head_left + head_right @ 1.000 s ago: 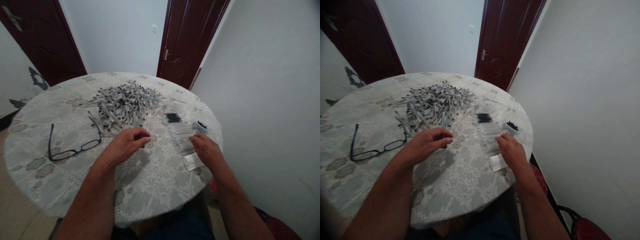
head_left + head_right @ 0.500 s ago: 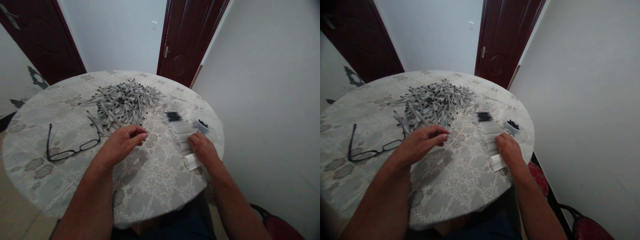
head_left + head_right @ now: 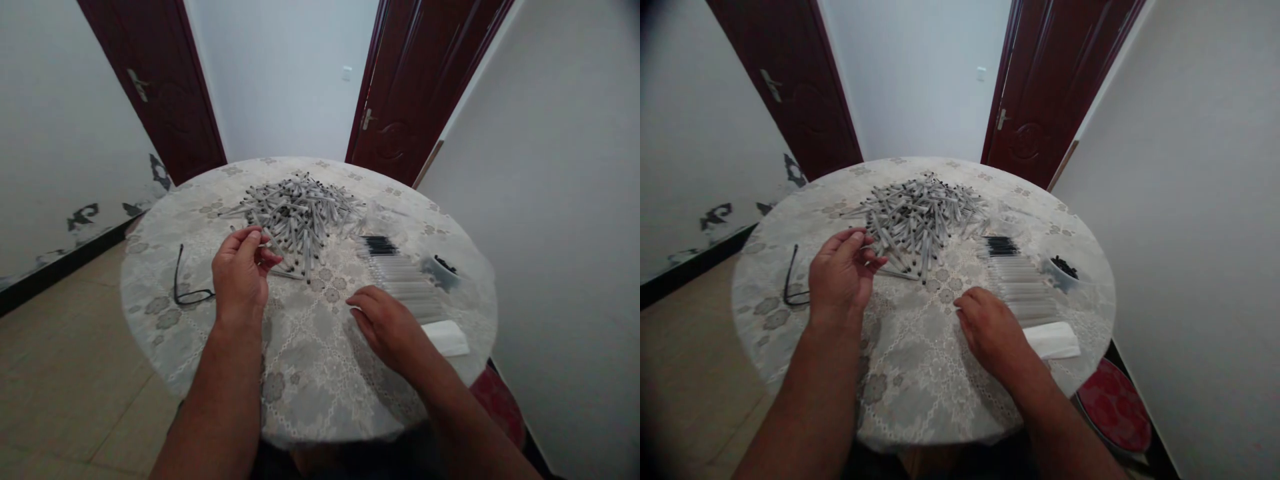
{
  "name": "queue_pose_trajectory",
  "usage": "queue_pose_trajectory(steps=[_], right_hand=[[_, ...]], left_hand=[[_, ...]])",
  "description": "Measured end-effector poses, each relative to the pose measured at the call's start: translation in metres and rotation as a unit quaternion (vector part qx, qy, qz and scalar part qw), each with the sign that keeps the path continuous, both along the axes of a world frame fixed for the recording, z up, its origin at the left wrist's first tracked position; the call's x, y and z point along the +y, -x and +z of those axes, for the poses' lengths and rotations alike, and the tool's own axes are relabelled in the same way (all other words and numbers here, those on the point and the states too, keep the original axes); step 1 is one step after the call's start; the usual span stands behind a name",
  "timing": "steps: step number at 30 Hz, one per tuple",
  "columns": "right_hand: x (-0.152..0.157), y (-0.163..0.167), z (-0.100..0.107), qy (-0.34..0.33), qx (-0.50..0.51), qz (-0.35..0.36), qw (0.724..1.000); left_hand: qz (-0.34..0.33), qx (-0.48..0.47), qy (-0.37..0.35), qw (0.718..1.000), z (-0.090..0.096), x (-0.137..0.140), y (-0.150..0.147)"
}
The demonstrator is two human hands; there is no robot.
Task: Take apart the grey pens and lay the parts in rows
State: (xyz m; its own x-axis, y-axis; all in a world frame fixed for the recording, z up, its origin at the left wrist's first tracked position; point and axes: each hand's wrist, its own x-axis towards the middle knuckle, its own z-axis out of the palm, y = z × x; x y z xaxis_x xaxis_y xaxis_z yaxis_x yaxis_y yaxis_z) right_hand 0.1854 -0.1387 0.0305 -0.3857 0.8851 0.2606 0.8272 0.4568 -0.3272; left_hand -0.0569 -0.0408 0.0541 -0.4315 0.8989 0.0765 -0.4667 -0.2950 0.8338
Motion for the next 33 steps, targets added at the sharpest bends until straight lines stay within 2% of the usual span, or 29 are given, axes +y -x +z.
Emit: queue_pose_trajectory(steps=[2,4,7,10,14,17,27,33], right_hand=[[0.008,0.032,0.005,0.03,-0.024,0.036,0.999],[0.02,0.06,0.005,0.054,-0.068,0.039,0.995],[0.041,0.089,-0.004,0.077,-0.129,-0.005,0.989],[0.057,0.102,-0.021,0.059,-0.16,-0.066,0.983],[0.066,0.1,-0.038,0.015,-0.156,-0.086,0.984],[0.067,0.093,-0.043,0.012,-0.154,-0.086,0.984],[0.074,0.088,-0.044,0.025,-0.155,-0.075,0.985],[0.072,0.083,-0.04,-0.012,-0.087,-0.122,0.989]], left_hand=[[0.01,-0.028,0.001,1.0,0.002,0.0,0.002],[0.012,-0.039,0.001,0.999,0.003,-0.001,0.002],[0.007,-0.047,0.003,0.999,0.004,-0.003,0.001],[0.003,-0.055,0.002,0.998,0.004,-0.004,0.002],[-0.002,-0.058,0.001,0.998,0.004,-0.004,0.004],[0.003,-0.058,0.008,0.998,0.004,-0.004,0.005],[-0.005,-0.065,0.017,0.998,0.004,-0.004,0.006],[-0.038,-0.042,0.03,0.998,0.002,-0.003,0.004]])
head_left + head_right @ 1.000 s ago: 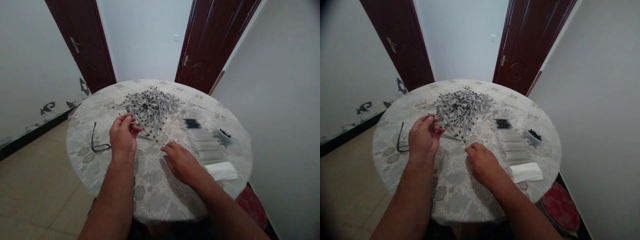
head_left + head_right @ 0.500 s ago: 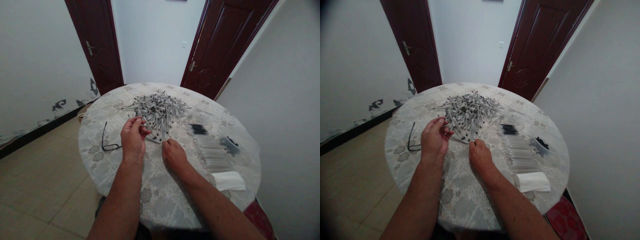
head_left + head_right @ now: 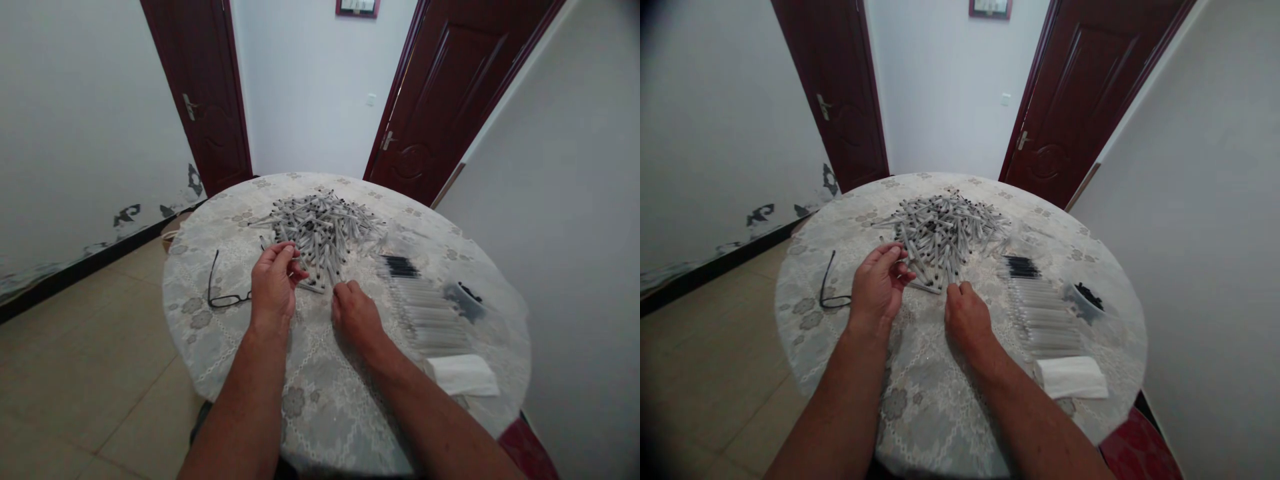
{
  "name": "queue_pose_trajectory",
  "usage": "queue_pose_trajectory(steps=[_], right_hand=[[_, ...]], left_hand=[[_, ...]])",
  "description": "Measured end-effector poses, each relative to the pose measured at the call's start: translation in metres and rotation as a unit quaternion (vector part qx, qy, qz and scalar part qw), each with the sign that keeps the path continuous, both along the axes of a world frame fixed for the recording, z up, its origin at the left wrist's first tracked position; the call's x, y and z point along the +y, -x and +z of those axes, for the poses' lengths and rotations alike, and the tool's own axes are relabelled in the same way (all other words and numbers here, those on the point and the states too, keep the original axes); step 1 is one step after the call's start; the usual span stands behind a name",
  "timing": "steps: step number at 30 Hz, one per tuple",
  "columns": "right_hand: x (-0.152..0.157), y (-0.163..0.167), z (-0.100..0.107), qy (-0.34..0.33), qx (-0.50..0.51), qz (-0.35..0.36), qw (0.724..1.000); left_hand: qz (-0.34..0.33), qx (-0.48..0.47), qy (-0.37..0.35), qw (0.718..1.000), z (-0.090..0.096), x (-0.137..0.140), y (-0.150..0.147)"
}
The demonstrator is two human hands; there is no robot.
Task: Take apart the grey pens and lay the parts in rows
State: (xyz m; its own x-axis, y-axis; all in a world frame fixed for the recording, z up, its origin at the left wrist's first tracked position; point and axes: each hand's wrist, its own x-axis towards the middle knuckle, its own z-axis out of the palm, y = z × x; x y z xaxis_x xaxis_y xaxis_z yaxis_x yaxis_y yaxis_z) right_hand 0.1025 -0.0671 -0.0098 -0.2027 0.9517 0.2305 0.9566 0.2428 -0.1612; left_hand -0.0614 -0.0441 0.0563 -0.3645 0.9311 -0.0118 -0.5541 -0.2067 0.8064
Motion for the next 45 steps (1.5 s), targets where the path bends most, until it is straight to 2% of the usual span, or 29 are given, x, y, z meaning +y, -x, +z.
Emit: queue_pose_trajectory(steps=[4,7,10,12,14,17,22,24,27,30,38,43,45], right_hand=[[-0.002,-0.012,0.011,-0.109,0.111,0.01,0.988],[-0.003,-0.022,0.019,-0.202,0.217,0.044,0.954],[-0.007,-0.026,0.023,-0.236,0.309,0.06,0.919],[-0.009,-0.023,0.023,-0.223,0.366,0.064,0.901],[-0.012,-0.019,0.022,-0.195,0.423,0.071,0.882],[-0.014,-0.013,0.019,-0.136,0.505,0.068,0.85],[-0.009,-0.013,0.014,-0.025,0.641,0.019,0.767],[-0.005,-0.014,0.014,0.011,0.66,0.01,0.751],[0.0,-0.015,0.013,0.058,0.67,0.022,0.739],[0.002,-0.016,0.012,0.071,0.674,0.032,0.734],[0.0,-0.017,0.013,0.028,0.635,0.051,0.77],[-0.003,-0.014,0.011,0.015,0.643,0.058,0.764],[-0.003,-0.014,0.009,0.029,0.632,0.049,0.773]], left_hand=[[-0.063,0.048,0.016,0.997,-0.003,-0.001,-0.002],[-0.137,0.134,0.033,0.981,-0.005,-0.003,-0.005],[-0.215,0.222,0.043,0.95,-0.007,-0.005,-0.01],[-0.244,0.25,0.036,0.936,-0.008,-0.006,-0.014],[-0.249,0.246,0.031,0.936,-0.009,-0.008,-0.019],[-0.233,0.222,0.035,0.946,-0.008,-0.01,-0.024],[-0.174,0.197,0.035,0.964,-0.008,-0.01,-0.025],[-0.175,0.193,0.034,0.965,-0.009,-0.01,-0.025],[-0.186,0.197,0.026,0.962,-0.01,-0.01,-0.025],[-0.184,0.2,0.021,0.962,-0.01,-0.01,-0.026],[-0.165,0.196,0.018,0.966,-0.011,-0.008,-0.024],[-0.165,0.196,0.024,0.966,-0.011,-0.008,-0.023],[-0.168,0.201,0.025,0.965,-0.011,-0.007,-0.023]])
